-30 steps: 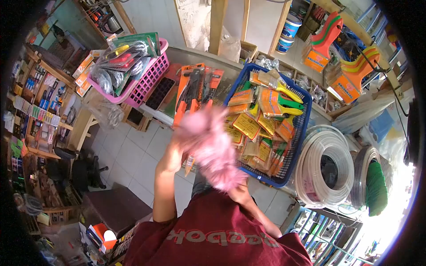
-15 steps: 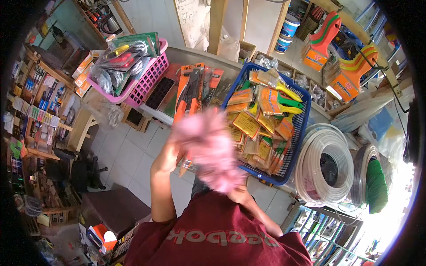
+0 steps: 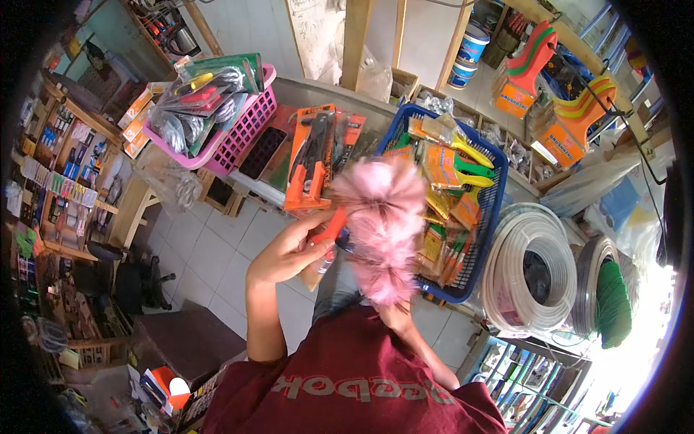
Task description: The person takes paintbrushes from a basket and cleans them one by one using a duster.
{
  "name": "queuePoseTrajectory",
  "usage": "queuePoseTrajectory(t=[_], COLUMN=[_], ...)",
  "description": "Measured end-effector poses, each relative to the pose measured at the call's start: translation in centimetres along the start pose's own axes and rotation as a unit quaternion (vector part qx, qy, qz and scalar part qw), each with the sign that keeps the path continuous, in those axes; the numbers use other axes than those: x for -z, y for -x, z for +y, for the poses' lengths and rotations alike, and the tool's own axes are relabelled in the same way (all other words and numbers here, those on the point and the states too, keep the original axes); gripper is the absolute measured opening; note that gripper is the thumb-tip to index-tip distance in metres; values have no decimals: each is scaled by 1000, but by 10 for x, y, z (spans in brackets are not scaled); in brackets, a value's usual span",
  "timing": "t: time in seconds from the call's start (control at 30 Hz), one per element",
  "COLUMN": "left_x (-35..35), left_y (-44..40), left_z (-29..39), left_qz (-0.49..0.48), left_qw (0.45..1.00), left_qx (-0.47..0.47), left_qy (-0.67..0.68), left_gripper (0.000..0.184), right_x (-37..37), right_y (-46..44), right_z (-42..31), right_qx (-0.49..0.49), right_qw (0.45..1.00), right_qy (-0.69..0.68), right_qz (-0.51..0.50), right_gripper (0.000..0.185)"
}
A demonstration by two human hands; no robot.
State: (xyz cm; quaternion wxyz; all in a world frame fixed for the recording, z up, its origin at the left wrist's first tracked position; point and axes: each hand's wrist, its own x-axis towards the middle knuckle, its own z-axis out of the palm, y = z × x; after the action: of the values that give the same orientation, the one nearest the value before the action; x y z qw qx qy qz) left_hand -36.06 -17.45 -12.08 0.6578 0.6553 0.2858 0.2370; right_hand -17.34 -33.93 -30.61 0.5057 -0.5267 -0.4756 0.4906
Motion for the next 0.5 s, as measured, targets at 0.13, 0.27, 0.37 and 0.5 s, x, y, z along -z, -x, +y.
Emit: queuePoseTrajectory(t=[0.13, 0.27, 0.37, 0.5], left_x=[0, 12, 14, 4], left_y=[-5, -5, -4, -4], left_z=[-10, -22, -34, -30], left_qz=[50, 46, 43, 116], left_qw=[993, 988, 976, 961], left_qx=[-106, 12, 3, -23], left_qy=[-1, 147, 215, 251], left_gripper=[46, 46, 46, 49], right_x=[-6, 7, 4, -12], right_y=[-6, -5, -4, 1], right_z=[-20, -12, -14, -7], right_qx=[65, 25, -15, 55], right_qw=[989, 996, 998, 990], right_qy=[-120, -67, -47, -133], right_qz=[-49, -44, -46, -7], right_gripper=[45, 44, 43, 38])
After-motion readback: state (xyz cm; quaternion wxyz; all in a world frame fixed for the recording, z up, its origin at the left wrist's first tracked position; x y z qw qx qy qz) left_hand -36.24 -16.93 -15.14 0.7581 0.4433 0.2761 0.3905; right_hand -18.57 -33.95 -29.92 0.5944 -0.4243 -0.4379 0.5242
